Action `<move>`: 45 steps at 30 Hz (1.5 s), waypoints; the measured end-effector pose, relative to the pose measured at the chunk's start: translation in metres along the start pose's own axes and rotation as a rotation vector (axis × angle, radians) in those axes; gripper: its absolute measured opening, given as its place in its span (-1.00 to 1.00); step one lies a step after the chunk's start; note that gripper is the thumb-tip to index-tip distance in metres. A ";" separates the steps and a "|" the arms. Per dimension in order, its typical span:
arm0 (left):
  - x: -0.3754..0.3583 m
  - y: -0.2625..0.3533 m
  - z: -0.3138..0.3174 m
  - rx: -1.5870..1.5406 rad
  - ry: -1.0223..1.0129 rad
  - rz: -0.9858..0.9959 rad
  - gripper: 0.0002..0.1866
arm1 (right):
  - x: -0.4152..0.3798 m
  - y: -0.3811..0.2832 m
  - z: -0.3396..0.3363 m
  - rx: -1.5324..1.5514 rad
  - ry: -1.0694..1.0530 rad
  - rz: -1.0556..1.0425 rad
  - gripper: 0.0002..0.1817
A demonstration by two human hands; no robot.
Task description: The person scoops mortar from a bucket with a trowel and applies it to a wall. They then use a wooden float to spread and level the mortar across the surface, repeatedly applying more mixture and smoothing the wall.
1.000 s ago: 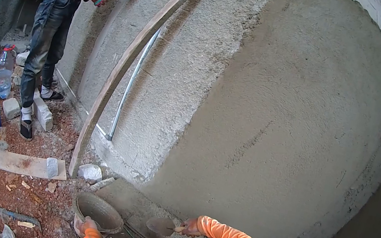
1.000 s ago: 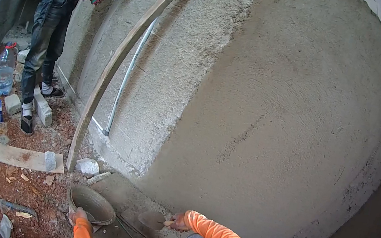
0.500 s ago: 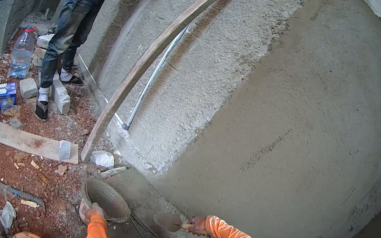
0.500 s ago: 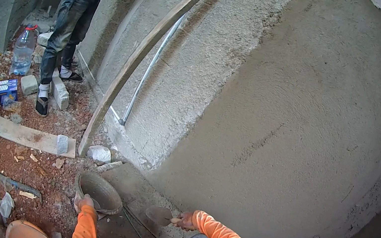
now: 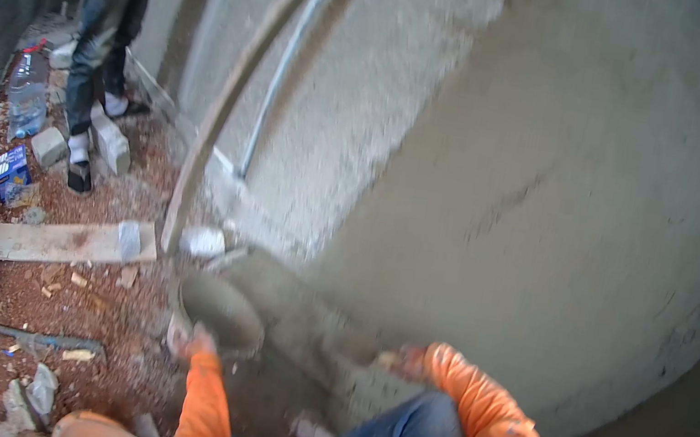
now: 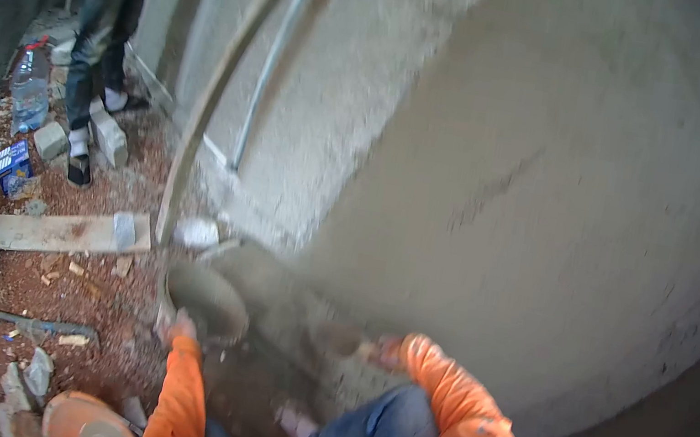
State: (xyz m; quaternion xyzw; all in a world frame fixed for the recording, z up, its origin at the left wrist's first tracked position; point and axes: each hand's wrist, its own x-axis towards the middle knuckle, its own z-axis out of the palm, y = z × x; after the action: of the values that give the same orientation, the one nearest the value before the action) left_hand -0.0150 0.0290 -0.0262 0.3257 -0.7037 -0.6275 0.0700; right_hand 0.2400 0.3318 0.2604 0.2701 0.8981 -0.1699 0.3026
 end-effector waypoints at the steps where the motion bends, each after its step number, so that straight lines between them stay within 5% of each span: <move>1: -0.004 0.010 -0.005 0.047 -0.011 0.027 -0.38 | 0.002 0.018 0.002 -0.225 0.068 -0.288 -0.47; 2: -0.008 0.017 -0.010 0.083 -0.023 0.050 -0.38 | 0.020 0.047 0.015 -0.334 0.066 -0.062 -0.47; 3: -0.009 0.021 -0.011 0.119 -0.035 0.075 -0.38 | 0.006 0.043 0.006 -0.259 0.037 -0.057 -0.43; 4: -0.013 0.026 -0.014 0.152 -0.059 0.096 -0.38 | 0.025 0.091 0.031 -0.226 0.285 -0.189 -0.40; 5: -0.019 0.030 -0.015 0.189 -0.088 0.105 -0.38 | -0.009 0.062 0.010 -0.107 0.087 0.167 -0.39; 6: -0.023 0.033 -0.015 0.207 -0.109 0.113 -0.37 | -0.034 0.056 0.007 0.050 0.145 0.232 -0.38; 10: -0.027 0.025 0.002 0.087 -0.278 0.061 -0.41 | -0.071 0.126 0.056 0.383 0.264 0.223 -0.44; 12: -0.052 0.039 0.005 -0.008 -0.293 0.060 -0.53 | -0.077 0.194 0.125 -0.060 0.523 0.238 -0.49; 15: -0.069 0.037 0.016 -0.142 -0.425 -0.027 -0.51 | -0.087 0.274 0.232 -0.011 0.454 0.508 -0.51; 20: -0.104 0.072 0.000 0.264 -0.293 -0.044 -0.50 | -0.112 0.309 0.350 0.799 0.253 0.633 -0.43; 21: -0.090 0.063 0.001 0.261 -0.261 -0.030 -0.50 | -0.089 0.245 0.287 1.215 0.199 1.130 -0.42; 23: -0.067 0.043 -0.014 0.188 -0.373 0.082 -0.61 | -0.070 0.234 0.273 0.225 -0.002 0.408 -0.42; 25: -0.065 0.043 -0.030 0.085 -0.432 0.119 -0.69 | -0.009 0.202 0.264 0.516 0.098 0.162 -0.44; 27: -0.081 0.067 -0.043 0.191 -0.413 0.114 -0.69 | 0.074 0.143 0.225 0.478 -0.228 0.131 -0.48; 28: -0.083 0.070 -0.048 0.148 -0.432 0.194 -0.69 | 0.124 0.131 0.252 0.460 -0.026 -0.043 -0.47; 30: -0.077 0.072 -0.063 0.187 -0.377 0.227 -0.68 | 0.197 0.054 0.225 0.545 -0.141 -0.061 -0.44; 33: -0.081 0.080 -0.084 0.180 -0.276 0.232 -0.69 | 0.253 -0.025 0.217 0.632 0.088 -0.390 -0.39; 35: -0.092 0.091 -0.094 0.130 -0.222 0.212 -0.71 | 0.237 -0.051 0.155 0.717 -0.415 -0.211 -0.30; 36: -0.098 0.096 -0.098 0.084 -0.191 0.137 -0.75 | 0.235 -0.051 0.139 0.693 -0.460 -0.196 -0.30; 40: -0.087 0.087 -0.114 0.047 -0.117 -0.001 -0.85 | 0.297 0.005 0.166 0.658 -0.154 -0.268 -0.36; 45: -0.100 0.086 -0.088 0.070 -0.163 0.002 -0.87 | 0.326 0.037 0.104 0.811 -0.188 0.023 -0.36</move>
State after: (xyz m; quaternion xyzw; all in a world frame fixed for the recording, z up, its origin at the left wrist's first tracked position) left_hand 0.0755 0.0100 0.1020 0.2748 -0.7288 -0.6271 0.0017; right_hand 0.0902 0.4369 -0.0305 0.3607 0.7240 -0.5302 0.2542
